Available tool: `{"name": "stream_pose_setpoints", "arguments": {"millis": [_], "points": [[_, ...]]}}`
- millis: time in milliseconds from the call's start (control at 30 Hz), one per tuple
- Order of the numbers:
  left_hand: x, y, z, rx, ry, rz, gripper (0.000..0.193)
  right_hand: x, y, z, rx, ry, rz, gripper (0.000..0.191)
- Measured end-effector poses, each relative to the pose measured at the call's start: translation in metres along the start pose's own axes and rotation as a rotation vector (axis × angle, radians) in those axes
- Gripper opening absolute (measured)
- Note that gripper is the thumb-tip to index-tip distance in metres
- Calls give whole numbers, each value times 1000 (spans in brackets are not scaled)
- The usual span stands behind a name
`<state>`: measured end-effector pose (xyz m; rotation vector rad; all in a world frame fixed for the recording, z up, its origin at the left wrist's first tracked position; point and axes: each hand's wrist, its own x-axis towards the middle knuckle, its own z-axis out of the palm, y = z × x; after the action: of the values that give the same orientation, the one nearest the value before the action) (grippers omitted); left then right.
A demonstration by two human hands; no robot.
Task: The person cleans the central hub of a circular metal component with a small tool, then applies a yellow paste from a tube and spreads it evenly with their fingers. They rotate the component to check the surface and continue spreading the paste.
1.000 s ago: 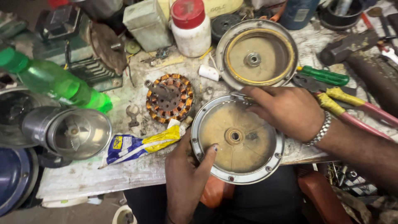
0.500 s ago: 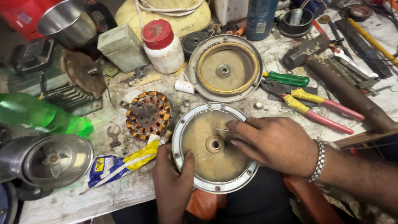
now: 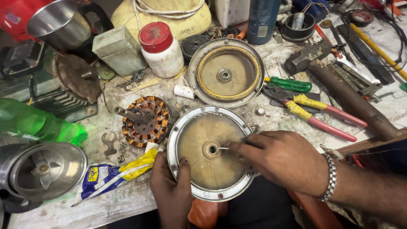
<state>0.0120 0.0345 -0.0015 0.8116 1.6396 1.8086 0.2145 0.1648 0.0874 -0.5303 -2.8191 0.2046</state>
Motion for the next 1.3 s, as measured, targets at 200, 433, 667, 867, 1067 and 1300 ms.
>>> {"name": "stream_pose_setpoints", "arguments": {"millis": [200,433,667,867,1067,1300], "points": [[0,-4,-6,30,13,-10,19,4,-1,3,4,-120,88,50],[1,-4,-8,130,8,-27,20,9,-7,3,16,-152,100,50],[0,-2,-9,166,18,31,18,12,-12,5,22,-202,123,52],[-2,6,-9,199,34,32,13,14,-16,7,16,-166,91,53],[-2,10,-9,155,33,59,11,20,-23,8,-5,-177,88,45],[-4,9,-12,132,18,94,11,25,-31,5,6,-232,125,47]]}}
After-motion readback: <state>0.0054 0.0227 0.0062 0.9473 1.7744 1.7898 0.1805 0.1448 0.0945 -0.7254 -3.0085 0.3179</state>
